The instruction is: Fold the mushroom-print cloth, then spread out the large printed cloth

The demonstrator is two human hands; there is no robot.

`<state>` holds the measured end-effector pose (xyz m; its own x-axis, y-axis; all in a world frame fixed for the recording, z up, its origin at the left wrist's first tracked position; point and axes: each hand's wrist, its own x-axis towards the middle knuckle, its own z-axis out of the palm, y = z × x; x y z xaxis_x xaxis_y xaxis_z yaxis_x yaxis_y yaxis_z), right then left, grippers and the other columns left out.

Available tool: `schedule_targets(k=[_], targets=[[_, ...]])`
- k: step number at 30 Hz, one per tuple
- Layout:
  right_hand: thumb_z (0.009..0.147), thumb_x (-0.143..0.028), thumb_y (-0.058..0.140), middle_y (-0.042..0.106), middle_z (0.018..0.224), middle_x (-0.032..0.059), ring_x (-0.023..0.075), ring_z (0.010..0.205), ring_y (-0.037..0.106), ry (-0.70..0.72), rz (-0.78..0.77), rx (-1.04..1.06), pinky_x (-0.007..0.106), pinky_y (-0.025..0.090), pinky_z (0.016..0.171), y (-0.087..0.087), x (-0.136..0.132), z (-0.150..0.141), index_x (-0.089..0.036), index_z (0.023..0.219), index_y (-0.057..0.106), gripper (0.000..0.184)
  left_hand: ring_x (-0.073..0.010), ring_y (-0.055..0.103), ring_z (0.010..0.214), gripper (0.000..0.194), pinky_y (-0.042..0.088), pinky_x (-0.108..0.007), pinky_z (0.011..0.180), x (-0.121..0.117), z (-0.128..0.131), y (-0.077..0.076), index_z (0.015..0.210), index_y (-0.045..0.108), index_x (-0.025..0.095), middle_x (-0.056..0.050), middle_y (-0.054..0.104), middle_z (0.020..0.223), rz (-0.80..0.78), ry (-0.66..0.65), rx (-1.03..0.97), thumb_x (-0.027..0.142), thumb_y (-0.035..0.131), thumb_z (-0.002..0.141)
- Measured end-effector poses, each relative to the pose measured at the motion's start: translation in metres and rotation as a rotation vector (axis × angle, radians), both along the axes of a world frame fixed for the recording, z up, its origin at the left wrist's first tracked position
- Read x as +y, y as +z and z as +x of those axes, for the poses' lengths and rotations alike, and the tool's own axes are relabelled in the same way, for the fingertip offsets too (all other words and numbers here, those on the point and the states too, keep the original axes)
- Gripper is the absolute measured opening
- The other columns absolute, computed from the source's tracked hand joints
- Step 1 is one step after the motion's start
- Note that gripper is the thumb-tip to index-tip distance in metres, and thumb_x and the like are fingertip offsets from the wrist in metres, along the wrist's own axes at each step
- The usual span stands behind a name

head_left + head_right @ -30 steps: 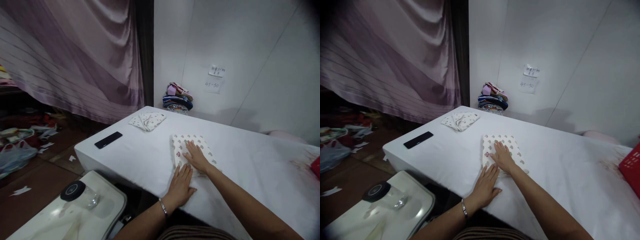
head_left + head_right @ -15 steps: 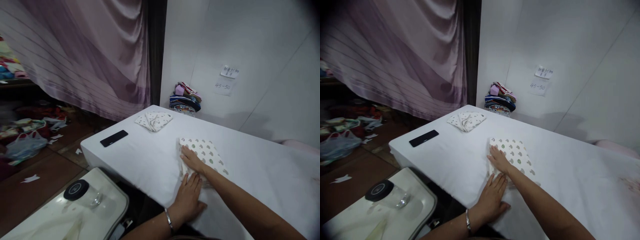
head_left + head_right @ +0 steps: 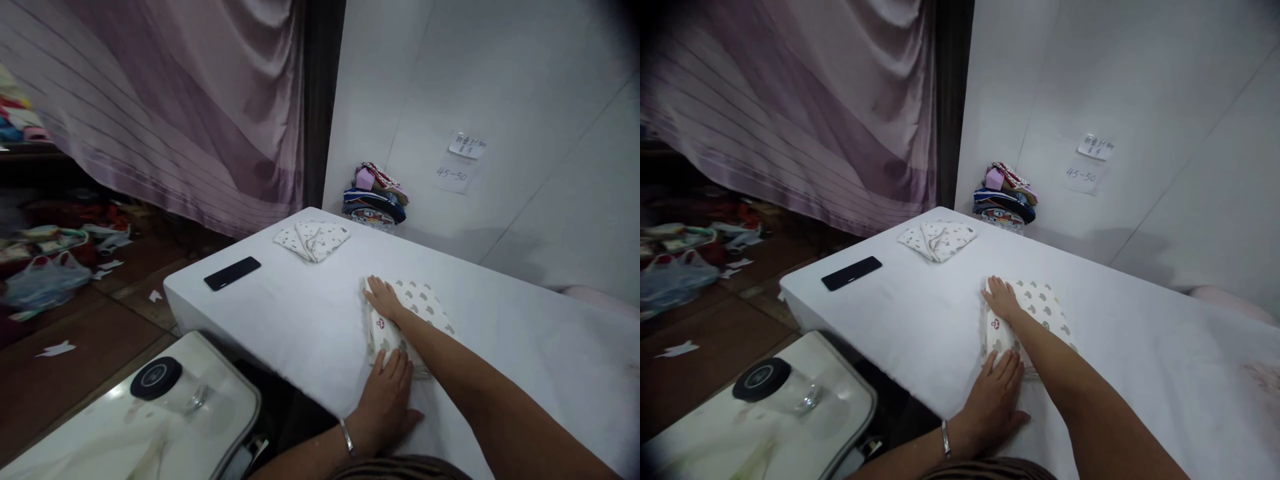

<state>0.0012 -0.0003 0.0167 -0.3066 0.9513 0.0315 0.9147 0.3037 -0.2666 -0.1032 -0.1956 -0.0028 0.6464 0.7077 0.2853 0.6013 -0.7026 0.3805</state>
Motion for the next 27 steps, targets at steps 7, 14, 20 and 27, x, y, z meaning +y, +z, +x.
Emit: schedule_targets(k=[7, 14, 20, 27], targets=[[0.096, -0.04, 0.025, 0.028, 0.149, 0.0173, 0.03, 0.14, 0.019, -0.145, 0.029, 0.009, 0.054, 0.017, 0.11, 0.026, -0.003, 0.072, -0.01, 0.142, 0.035, 0.056, -0.0285, 0.022, 0.14, 0.077, 0.02, -0.051, 0.117, -0.001, -0.002, -0.003, 0.144, 0.03, 0.011, -0.017, 0.033, 0.147, 0.018, -0.012, -0.038, 0.057, 0.045, 0.084], [0.094, -0.042, 0.03, 0.025, 0.152, 0.012, 0.0258, 0.141, 0.015, -0.304, 0.034, -0.117, 0.052, 0.02, 0.11, -0.016, -0.034, 0.13, -0.016, 0.143, 0.034, 0.055, -0.0276, 0.019, 0.141, 0.076, 0.019, -0.05, 0.118, 0.0, -0.001, -0.002, 0.144, 0.03, 0.01, -0.016, 0.032, 0.148, 0.008, -0.007, -0.02, 0.055, 0.044, 0.085], [0.092, -0.046, 0.038, 0.03, 0.149, 0.0132, 0.0251, 0.14, 0.021, -0.394, -0.06, 0.25, 0.042, 0.021, 0.114, 0.002, -0.037, 0.138, -0.012, 0.137, 0.044, 0.057, -0.0237, 0.019, 0.142, 0.075, 0.019, -0.047, 0.119, -0.001, -0.003, -0.003, 0.145, 0.029, 0.016, -0.01, 0.032, 0.149, 0.009, 0.001, 0.011, 0.06, 0.042, 0.085], [0.089, -0.044, 0.042, 0.063, 0.118, 0.0166, 0.0266, 0.103, 0.062, -0.675, -0.117, 0.385, 0.039, 0.047, 0.093, 0.006, -0.092, 0.175, -0.006, 0.137, 0.043, 0.062, -0.023, 0.023, 0.141, 0.054, 0.026, -0.049, 0.115, 0.015, -0.015, 0.012, 0.138, 0.039, 0.023, -0.006, 0.032, 0.15, -0.008, 0.067, -0.129, 0.045, 0.042, 0.09]])
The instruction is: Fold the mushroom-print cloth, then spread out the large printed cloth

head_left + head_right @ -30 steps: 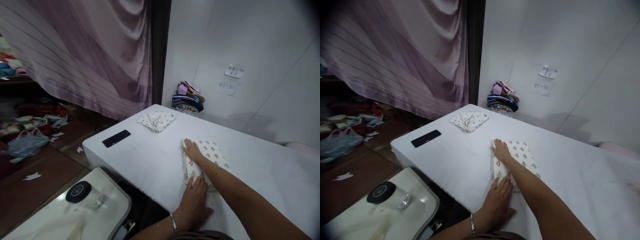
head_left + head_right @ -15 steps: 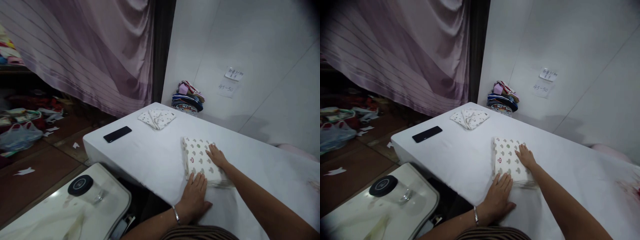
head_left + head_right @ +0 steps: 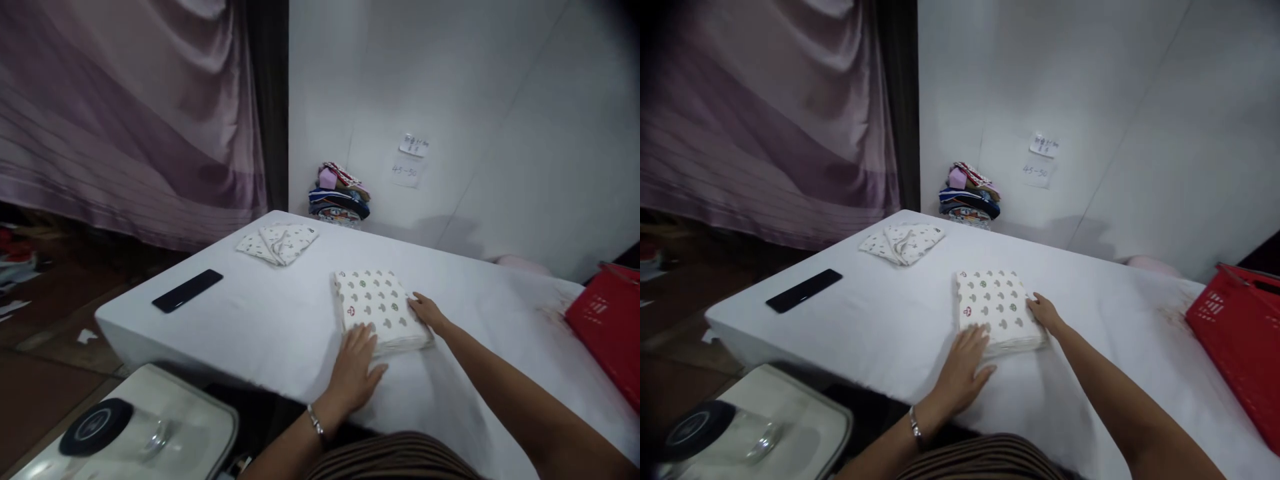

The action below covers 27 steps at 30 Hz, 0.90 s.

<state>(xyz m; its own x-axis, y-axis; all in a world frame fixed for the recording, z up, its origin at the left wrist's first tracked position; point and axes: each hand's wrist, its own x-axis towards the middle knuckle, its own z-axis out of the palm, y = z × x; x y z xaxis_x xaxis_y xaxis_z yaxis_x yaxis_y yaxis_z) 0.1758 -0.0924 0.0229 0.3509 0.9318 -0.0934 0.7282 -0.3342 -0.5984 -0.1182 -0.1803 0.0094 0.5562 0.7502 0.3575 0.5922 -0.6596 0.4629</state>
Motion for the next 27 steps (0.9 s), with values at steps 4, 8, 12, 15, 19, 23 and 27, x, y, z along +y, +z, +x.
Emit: schedule_targets(k=[4, 8, 12, 15, 19, 23, 27], targets=[[0.085, -0.05, 0.049, 0.064, 0.117, 0.0164, 0.0274, 0.104, 0.061, -0.04, -0.056, 0.048, 0.038, 0.046, 0.093, 0.0, -0.016, 0.005, -0.008, 0.124, 0.057, 0.058, -0.0258, 0.034, 0.136, 0.046, 0.032, -0.046, 0.109, 0.029, -0.009, 0.005, 0.131, 0.046, 0.017, -0.012, 0.039, 0.145, -0.165, 0.299, -0.155, 0.039, 0.041, 0.091], [0.081, -0.054, 0.054, 0.068, 0.107, 0.016, 0.0298, 0.099, 0.062, -0.007, -0.109, 0.084, 0.038, 0.047, 0.087, 0.003, -0.017, 0.0, -0.012, 0.1, 0.069, 0.048, -0.0259, 0.051, 0.121, 0.045, 0.04, -0.039, 0.1, 0.053, -0.013, 0.009, 0.127, 0.047, 0.013, -0.015, 0.053, 0.132, -0.441, 0.45, -0.273, 0.04, 0.04, 0.091], [0.081, -0.054, 0.054, 0.069, 0.102, 0.0141, 0.029, 0.093, 0.063, 0.065, -0.125, 0.175, 0.036, 0.049, 0.078, 0.005, -0.018, 0.005, -0.016, 0.091, 0.068, 0.042, -0.0236, 0.06, 0.103, 0.04, 0.045, -0.036, 0.09, 0.06, -0.004, 0.012, 0.123, 0.048, 0.017, -0.013, 0.063, 0.115, -0.582, 0.458, -0.358, 0.035, 0.049, 0.087], [0.081, -0.054, 0.053, 0.071, 0.099, 0.0109, 0.0261, 0.092, 0.064, 0.097, -0.107, 0.228, 0.031, 0.05, 0.073, 0.009, -0.017, 0.031, -0.015, 0.093, 0.068, 0.043, -0.0188, 0.064, 0.079, 0.049, 0.051, -0.031, 0.071, 0.048, 0.019, 0.008, 0.127, 0.042, 0.017, -0.009, 0.067, 0.099, -0.776, 0.458, -0.427, 0.031, 0.057, 0.082], [0.078, -0.048, 0.06, 0.072, 0.095, 0.0097, 0.0262, 0.092, 0.064, 0.067, -0.127, 0.102, 0.032, 0.048, 0.079, 0.015, -0.009, 0.072, -0.014, 0.089, 0.071, 0.037, -0.0134, 0.06, 0.055, 0.046, 0.047, -0.026, 0.049, 0.023, 0.051, -0.001, 0.12, 0.046, 0.021, -0.003, 0.066, 0.085, -0.974, 0.234, -0.447, 0.03, 0.061, 0.077], [0.077, -0.045, 0.061, 0.07, 0.105, 0.0114, 0.0275, 0.098, 0.063, 0.035, -0.127, 0.08, 0.034, 0.047, 0.085, 0.012, -0.008, 0.086, -0.015, 0.098, 0.071, 0.038, -0.0123, 0.058, 0.051, 0.029, 0.043, -0.025, 0.043, 0.023, 0.052, -0.003, 0.106, 0.054, 0.022, -0.003, 0.065, 0.086, -0.94, 0.268, -0.428, 0.034, 0.058, 0.08], [0.082, -0.049, 0.054, 0.064, 0.116, 0.0162, 0.0284, 0.102, 0.062, -0.034, -0.12, 0.064, 0.036, 0.046, 0.089, 0.006, -0.022, 0.086, -0.011, 0.115, 0.064, 0.051, -0.0119, 0.061, 0.061, 0.029, 0.049, -0.025, 0.056, 0.051, 0.03, 0.003, 0.106, 0.056, 0.02, -0.005, 0.065, 0.095, -0.763, 0.393, -0.384, 0.036, 0.056, 0.082]])
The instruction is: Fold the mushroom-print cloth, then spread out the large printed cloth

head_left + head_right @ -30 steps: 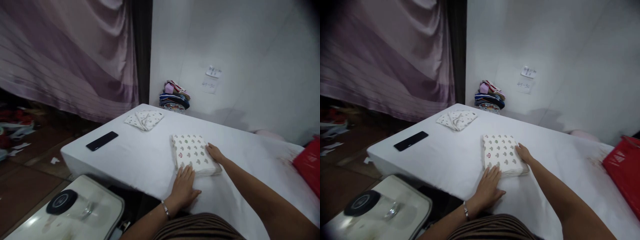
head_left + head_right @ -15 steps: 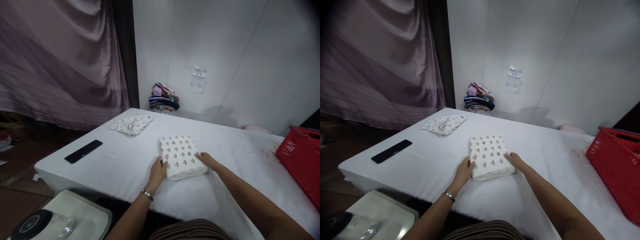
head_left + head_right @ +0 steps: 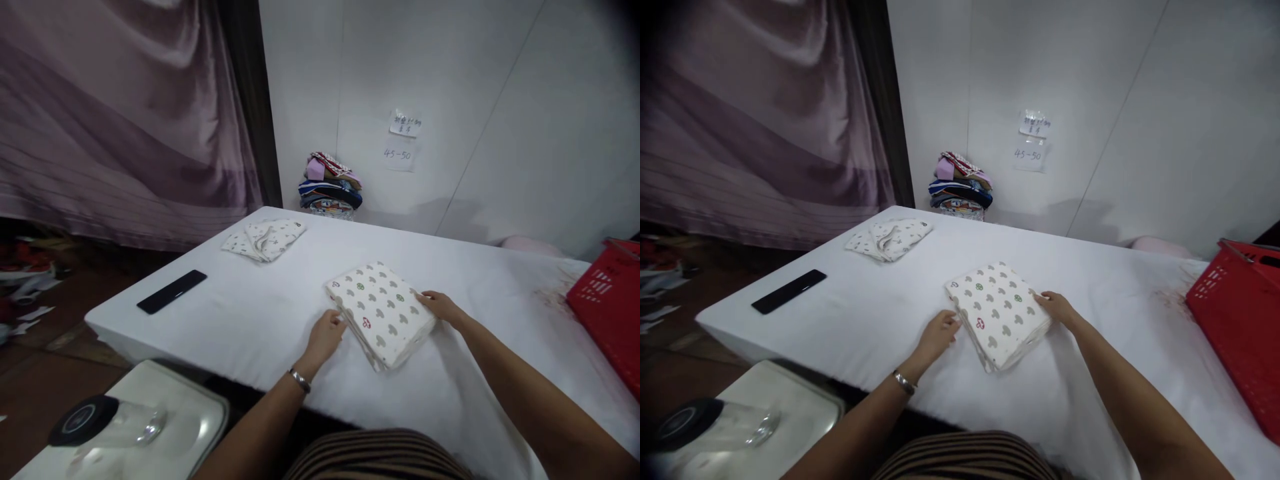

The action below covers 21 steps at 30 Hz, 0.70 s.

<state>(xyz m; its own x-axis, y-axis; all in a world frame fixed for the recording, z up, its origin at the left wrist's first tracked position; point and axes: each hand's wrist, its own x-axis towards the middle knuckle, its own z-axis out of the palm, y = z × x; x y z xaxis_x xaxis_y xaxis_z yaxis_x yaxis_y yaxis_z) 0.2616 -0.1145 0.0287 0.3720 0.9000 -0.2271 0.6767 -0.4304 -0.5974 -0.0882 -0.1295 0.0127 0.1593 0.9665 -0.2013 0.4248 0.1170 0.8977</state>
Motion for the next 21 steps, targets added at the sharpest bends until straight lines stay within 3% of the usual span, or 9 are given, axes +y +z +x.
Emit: schedule_targets(k=[3, 6, 10, 12, 16, 21], targets=[[0.083, -0.053, 0.05, 0.063, 0.116, 0.0202, 0.0322, 0.103, 0.061, -0.024, 0.021, -0.064, 0.042, 0.045, 0.091, -0.001, -0.015, 0.001, -0.007, 0.124, 0.057, 0.061, -0.0145, 0.063, 0.08, 0.029, 0.049, -0.027, 0.075, 0.022, -0.013, 0.005, 0.109, 0.057, 0.02, -0.005, 0.065, 0.104, 0.142, 0.082, 0.142, 0.032, 0.057, 0.082], [0.084, -0.051, 0.049, 0.056, 0.125, 0.0227, 0.0372, 0.11, 0.056, 0.041, 0.122, -0.166, 0.047, 0.043, 0.094, 0.002, -0.028, -0.008, -0.006, 0.131, 0.05, 0.065, -0.0167, 0.061, 0.091, 0.037, 0.046, -0.03, 0.086, 0.04, -0.018, 0.006, 0.117, 0.055, 0.019, -0.007, 0.061, 0.118, 0.229, 0.149, 0.253, 0.028, 0.058, 0.081], [0.086, -0.046, 0.048, 0.051, 0.134, 0.0133, 0.0349, 0.124, 0.045, 0.316, 0.413, -0.197, 0.047, 0.036, 0.104, 0.007, -0.043, -0.056, -0.02, 0.132, 0.051, 0.054, -0.0187, 0.058, 0.103, 0.049, 0.043, -0.03, 0.092, 0.06, -0.014, 0.002, 0.129, 0.048, 0.018, -0.009, 0.055, 0.129, 0.289, 0.149, 0.291, 0.027, 0.056, 0.082], [0.086, -0.048, 0.048, 0.05, 0.137, 0.0098, 0.0339, 0.128, 0.041, 0.449, 0.484, -0.172, 0.049, 0.033, 0.106, 0.007, -0.05, -0.09, -0.024, 0.133, 0.05, 0.053, -0.0207, 0.054, 0.112, 0.052, 0.041, -0.031, 0.097, 0.068, -0.01, 0.0, 0.132, 0.046, 0.018, -0.009, 0.052, 0.134, 0.307, 0.127, 0.302, 0.027, 0.055, 0.082], [0.09, -0.052, 0.042, 0.032, 0.149, 0.0078, 0.0288, 0.137, 0.027, 0.711, 0.416, -0.165, 0.05, 0.024, 0.112, 0.002, -0.063, -0.144, -0.022, 0.144, 0.036, 0.062, -0.0222, 0.046, 0.124, 0.051, 0.036, -0.034, 0.104, 0.079, -0.005, -0.003, 0.133, 0.047, 0.017, -0.008, 0.051, 0.136, 0.358, 0.054, 0.345, 0.02, 0.049, 0.082], [0.086, -0.053, 0.05, 0.018, 0.153, 0.0101, 0.0273, 0.141, 0.015, 0.874, 0.301, -0.343, 0.051, 0.012, 0.114, -0.009, -0.068, -0.164, -0.02, 0.148, 0.023, 0.075, -0.0183, 0.045, 0.125, 0.047, 0.032, -0.031, 0.108, 0.089, -0.014, -0.011, 0.129, 0.052, 0.02, -0.004, 0.053, 0.135, 0.422, -0.026, 0.338, 0.016, 0.046, 0.082]])
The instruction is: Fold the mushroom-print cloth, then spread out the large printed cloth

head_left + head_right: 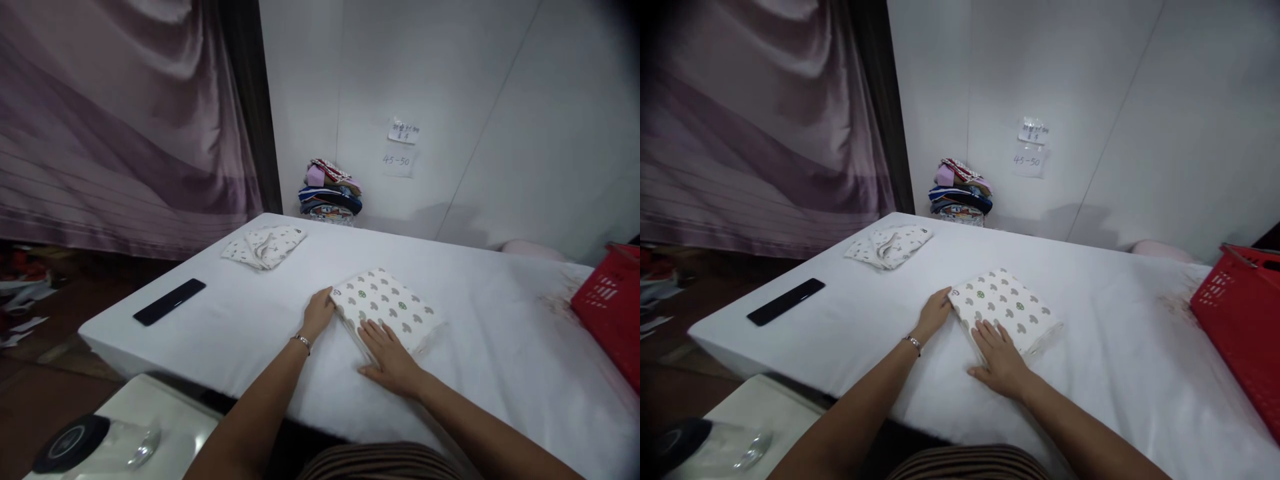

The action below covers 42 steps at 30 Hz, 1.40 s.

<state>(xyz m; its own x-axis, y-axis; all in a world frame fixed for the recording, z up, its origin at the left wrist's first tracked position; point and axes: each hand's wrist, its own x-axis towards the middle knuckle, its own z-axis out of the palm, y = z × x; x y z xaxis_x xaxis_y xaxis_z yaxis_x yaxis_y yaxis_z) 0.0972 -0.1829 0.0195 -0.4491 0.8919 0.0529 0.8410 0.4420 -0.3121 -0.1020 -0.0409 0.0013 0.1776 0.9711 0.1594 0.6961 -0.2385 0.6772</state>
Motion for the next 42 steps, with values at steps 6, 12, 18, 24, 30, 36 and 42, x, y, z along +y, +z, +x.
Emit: schedule_targets(k=[6, 12, 18, 24, 30, 36, 42], targets=[[0.081, -0.045, 0.06, 0.017, 0.153, 0.0106, 0.0294, 0.141, 0.015, 0.004, 0.046, -0.065, 0.053, 0.013, 0.114, -0.006, -0.001, -0.001, -0.019, 0.149, 0.021, 0.083, -0.0187, 0.045, 0.125, 0.037, 0.032, -0.035, 0.109, -0.003, 0.01, 0.015, 0.12, 0.058, 0.02, -0.006, 0.056, 0.13, 0.215, -0.06, -0.009, 0.019, 0.04, 0.088], [0.079, -0.041, 0.063, 0.016, 0.153, 0.0088, 0.0292, 0.141, 0.014, -0.002, 0.057, -0.055, 0.053, 0.014, 0.114, -0.008, -0.003, -0.004, -0.023, 0.15, 0.016, 0.087, -0.026, 0.029, 0.138, 0.04, 0.018, -0.049, 0.113, -0.009, 0.043, 0.026, 0.127, 0.053, 0.023, -0.008, 0.042, 0.144, 0.239, -0.329, 0.267, 0.036, 0.046, 0.089], [0.082, -0.031, 0.06, 0.016, 0.153, 0.0067, 0.0288, 0.14, 0.017, -0.023, 0.115, -0.007, 0.054, 0.016, 0.114, -0.017, -0.03, 0.006, -0.024, 0.15, 0.004, 0.089, -0.0262, 0.026, 0.139, 0.046, 0.016, -0.048, 0.113, -0.001, 0.044, 0.014, 0.133, 0.047, 0.023, -0.007, 0.038, 0.147, 0.207, -0.328, 0.374, 0.039, 0.041, 0.091], [0.087, -0.04, 0.052, 0.015, 0.151, -0.0068, 0.0264, 0.139, 0.022, -0.039, -0.016, 0.093, 0.049, 0.014, 0.117, -0.009, -0.059, 0.03, -0.039, 0.147, 0.007, 0.075, -0.0264, 0.028, 0.138, 0.045, 0.017, -0.048, 0.113, 0.001, 0.046, 0.013, 0.132, 0.047, 0.023, -0.008, 0.039, 0.146, 0.236, -0.318, 0.408, 0.038, 0.041, 0.091], [0.087, -0.042, 0.047, 0.048, 0.139, 0.0047, 0.0267, 0.132, 0.038, -0.479, 0.2, 0.428, 0.048, 0.027, 0.112, 0.0, -0.049, 0.104, -0.023, 0.131, 0.054, 0.048, -0.027, 0.029, 0.137, 0.043, 0.018, -0.049, 0.112, 0.003, 0.049, 0.016, 0.132, 0.047, 0.024, -0.008, 0.039, 0.146, 0.238, -0.321, 0.441, 0.037, 0.042, 0.091], [0.084, -0.032, 0.052, 0.064, 0.117, 0.0089, 0.0212, 0.108, 0.059, -0.99, -0.063, 0.799, 0.037, 0.048, 0.092, 0.011, -0.01, 0.17, -0.017, 0.115, 0.063, 0.036, -0.0293, 0.033, 0.133, 0.037, 0.019, -0.052, 0.111, -0.012, 0.055, 0.032, 0.125, 0.051, 0.022, -0.01, 0.044, 0.142, 0.221, -0.302, 0.361, 0.035, 0.046, 0.091], [0.086, -0.034, 0.054, 0.071, 0.091, 0.0104, 0.0161, 0.074, 0.065, -0.947, -0.306, 0.805, 0.024, 0.052, 0.061, 0.014, 0.01, 0.179, -0.013, 0.095, 0.069, 0.027, -0.0218, 0.05, 0.108, 0.025, 0.035, -0.039, 0.098, -0.086, 0.079, 0.049, 0.106, 0.061, 0.023, -0.005, 0.062, 0.112, 0.278, -0.562, 0.209, 0.038, 0.051, 0.089]])
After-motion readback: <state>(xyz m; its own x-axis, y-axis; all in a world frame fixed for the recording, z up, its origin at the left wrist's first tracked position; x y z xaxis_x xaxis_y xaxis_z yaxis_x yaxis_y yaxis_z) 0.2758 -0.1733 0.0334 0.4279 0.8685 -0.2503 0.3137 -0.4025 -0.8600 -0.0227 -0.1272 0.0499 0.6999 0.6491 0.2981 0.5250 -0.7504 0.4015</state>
